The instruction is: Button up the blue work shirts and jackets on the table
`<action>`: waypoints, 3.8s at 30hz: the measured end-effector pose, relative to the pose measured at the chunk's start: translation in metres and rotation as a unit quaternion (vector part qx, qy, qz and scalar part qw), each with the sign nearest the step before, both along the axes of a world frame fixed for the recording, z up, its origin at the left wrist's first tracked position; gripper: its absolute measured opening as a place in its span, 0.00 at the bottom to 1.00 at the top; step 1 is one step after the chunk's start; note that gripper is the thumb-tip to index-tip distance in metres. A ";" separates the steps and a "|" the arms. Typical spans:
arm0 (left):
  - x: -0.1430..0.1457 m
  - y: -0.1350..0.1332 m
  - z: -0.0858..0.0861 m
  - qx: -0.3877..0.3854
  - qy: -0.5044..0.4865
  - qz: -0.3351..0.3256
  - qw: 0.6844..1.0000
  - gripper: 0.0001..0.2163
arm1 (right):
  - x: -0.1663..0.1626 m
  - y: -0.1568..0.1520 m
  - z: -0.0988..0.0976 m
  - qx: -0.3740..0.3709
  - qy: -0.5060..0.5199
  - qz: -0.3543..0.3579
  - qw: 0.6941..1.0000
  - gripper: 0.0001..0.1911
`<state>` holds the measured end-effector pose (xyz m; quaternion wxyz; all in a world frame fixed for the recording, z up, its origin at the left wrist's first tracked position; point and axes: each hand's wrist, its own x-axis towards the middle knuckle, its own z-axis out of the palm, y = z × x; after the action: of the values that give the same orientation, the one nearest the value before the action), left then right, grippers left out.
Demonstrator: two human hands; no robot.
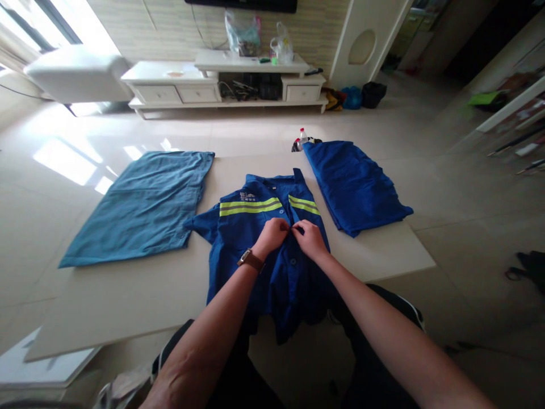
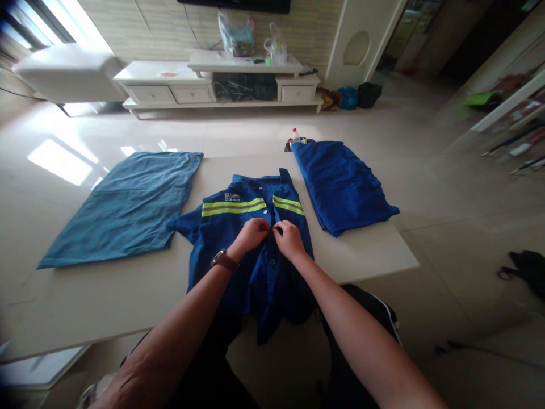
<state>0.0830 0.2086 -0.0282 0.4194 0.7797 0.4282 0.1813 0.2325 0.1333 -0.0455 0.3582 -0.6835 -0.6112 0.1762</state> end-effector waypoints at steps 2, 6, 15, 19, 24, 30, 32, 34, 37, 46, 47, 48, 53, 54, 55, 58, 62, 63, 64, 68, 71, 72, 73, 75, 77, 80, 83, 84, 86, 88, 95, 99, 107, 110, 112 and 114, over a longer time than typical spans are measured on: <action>-0.002 0.000 0.002 -0.002 -0.005 0.022 1.000 0.09 | -0.003 0.004 0.002 -0.010 0.034 -0.025 0.999 0.05; -0.007 0.001 0.000 -0.030 -0.025 0.082 0.996 0.08 | -0.009 0.010 0.005 -0.004 0.038 -0.033 0.999 0.03; -0.001 -0.016 -0.003 -0.346 -0.222 0.200 0.890 0.05 | -0.002 -0.002 0.002 -0.001 0.013 0.052 0.999 0.07; 0.002 -0.025 -0.002 -0.349 -0.234 0.204 0.884 0.16 | -0.001 -0.006 0.005 -0.016 0.007 0.058 0.998 0.07; 0.005 -0.022 -0.008 -0.350 -0.271 0.250 0.861 0.17 | -0.004 0.002 0.012 -0.025 -0.024 0.054 0.998 0.05; 0.008 -0.012 -0.009 -0.320 -0.275 0.316 0.850 0.18 | -0.007 0.013 0.019 -0.003 -0.025 0.037 0.999 0.05; 0.007 -0.011 -0.008 -0.316 -0.285 0.319 0.847 0.20 | -0.008 0.016 0.021 0.000 -0.015 0.032 0.999 0.05; 0.005 -0.010 -0.005 -0.325 -0.295 0.310 0.844 0.21 | -0.008 0.019 0.022 0.000 -0.003 0.031 1.000 0.05; 0.002 -0.010 -0.003 -0.352 -0.299 0.294 0.837 0.21 | -0.006 0.024 0.022 -0.005 0.015 0.030 0.999 0.05; 0.004 -0.010 -0.002 -0.368 -0.333 0.328 0.804 0.21 | -0.004 0.027 0.017 -0.001 0.052 0.019 0.998 0.06; 0.004 -0.011 -0.001 -0.368 -0.334 0.326 0.804 0.21 | -0.004 0.027 0.016 -0.002 0.057 0.013 0.998 0.06; 0.004 -0.012 0.000 -0.370 -0.334 0.322 0.805 0.20 | -0.005 0.027 0.015 -0.002 0.062 0.008 0.998 0.06; 0.002 -0.013 0.006 -0.374 -0.329 0.303 0.812 0.23 | -0.005 0.029 0.013 -0.011 0.109 0.003 0.994 0.05; 0.001 -0.012 0.007 -0.372 -0.328 0.299 0.815 0.23 | -0.004 0.030 0.012 -0.020 0.122 -0.002 0.992 0.05; 0.000 -0.011 0.008 -0.371 -0.328 0.293 0.818 0.23 | -0.004 0.031 0.011 -0.033 0.139 -0.009 0.990 0.06; -0.003 -0.008 0.010 -0.366 -0.324 0.263 0.832 0.23 | -0.002 0.034 0.007 -0.094 0.223 -0.029 0.970 0.07; -0.008 -0.008 0.009 -0.337 -0.280 0.226 0.870 0.22 | 0.002 0.036 0.004 -0.158 0.289 -0.027 0.944 0.07; -0.009 -0.009 0.009 -0.334 -0.265 0.219 0.878 0.21 | 0.003 0.035 0.003 -0.157 0.266 -0.031 0.951 0.07; -0.009 -0.010 0.008 -0.335 -0.252 0.210 0.883 0.20 | 0.004 0.035 0.003 -0.148 0.235 -0.039 0.960 0.07; -0.011 -0.013 0.006 -0.364 -0.204 0.151 0.896 0.18 | 0.004 0.032 0.002 -0.071 0.147 -0.047 0.985 0.06; -0.013 -0.014 0.005 -0.393 -0.147 0.104 0.902 0.18 | 0.005 0.031 -0.001 -0.043 0.125 -0.033 0.991 0.06; -0.014 -0.014 0.006 -0.401 -0.128 0.089 0.903 0.18 | 0.005 0.031 -0.002 -0.042 0.125 -0.031 0.991 0.08; -0.015 -0.014 0.006 -0.407 -0.109 0.073 0.904 0.18 | 0.005 0.032 -0.003 -0.043 0.130 -0.029 0.990 0.11; -0.016 -0.013 0.007 -0.401 -0.078 0.057 0.911 0.19 | 0.005 0.033 -0.004 -0.047 0.155 -0.035 0.986 0.13; -0.016 -0.011 0.007 -0.358 -0.059 0.067 0.930 0.20 | 0.005 0.035 -0.003 -0.050 0.196 -0.050 0.978 0.14; -0.015 -0.009 0.001 -0.305 -0.054 0.068 0.948 0.16 | 0.005 0.038 -0.002 -0.057 0.271 -0.089 0.957 0.13; -0.015 -0.009 -0.009 -0.326 -0.063 0.033 0.943 0.09 | 0.005 0.040 -0.005 -0.072 0.335 -0.123 0.931 0.12; -0.015 -0.010 -0.012 -0.333 -0.070 0.026 0.940 0.08 | 0.005 0.041 -0.007 -0.076 0.349 -0.129 0.925 0.12; -0.017 -0.012 -0.015 -0.348 -0.090 0.018 0.933 0.08 | 0.007 0.041 -0.011 -0.078 0.361 -0.136 0.920 0.13; -0.018 -0.014 -0.015 -0.379 -0.112 0.012 0.919 0.11 | 0.007 0.042 -0.014 -0.075 0.357 -0.140 0.921 0.15; -0.015 -0.019 -0.013 -0.415 -0.168 0.041 0.893 0.24 | 0.008 0.041 -0.015 -0.063 0.325 -0.130 0.935 0.12; -0.012 -0.020 -0.015 -0.419 -0.210 0.028 0.883 0.26 | 0.008 0.041 -0.010 -0.059 0.338 -0.137 0.929 0.09; -0.012 -0.017 -0.005 -0.379 -0.273 0.100 0.879 0.26 | 0.013 0.039 0.009 -0.053 0.213 -0.037 0.975 0.04; -0.013 -0.014 -0.005 -0.361 -0.292 0.143 0.874 0.26 | 0.013 0.037 0.013 -0.090 0.179 0.036 0.979 0.08; -0.013 -0.014 -0.005 -0.354 -0.299 0.156 0.872 0.27 | 0.014 0.036 0.014 -0.111 0.170 0.055 0.978 0.08; -0.013 -0.014 -0.004 -0.350 -0.302 0.157 0.873 0.28 | 0.014 0.036 0.013 -0.116 0.163 0.055 0.978 0.07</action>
<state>0.0702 0.1942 -0.0320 0.7399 0.4118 0.4326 0.3095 0.2466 0.1698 -0.0325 0.3613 -0.6479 -0.5563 0.3745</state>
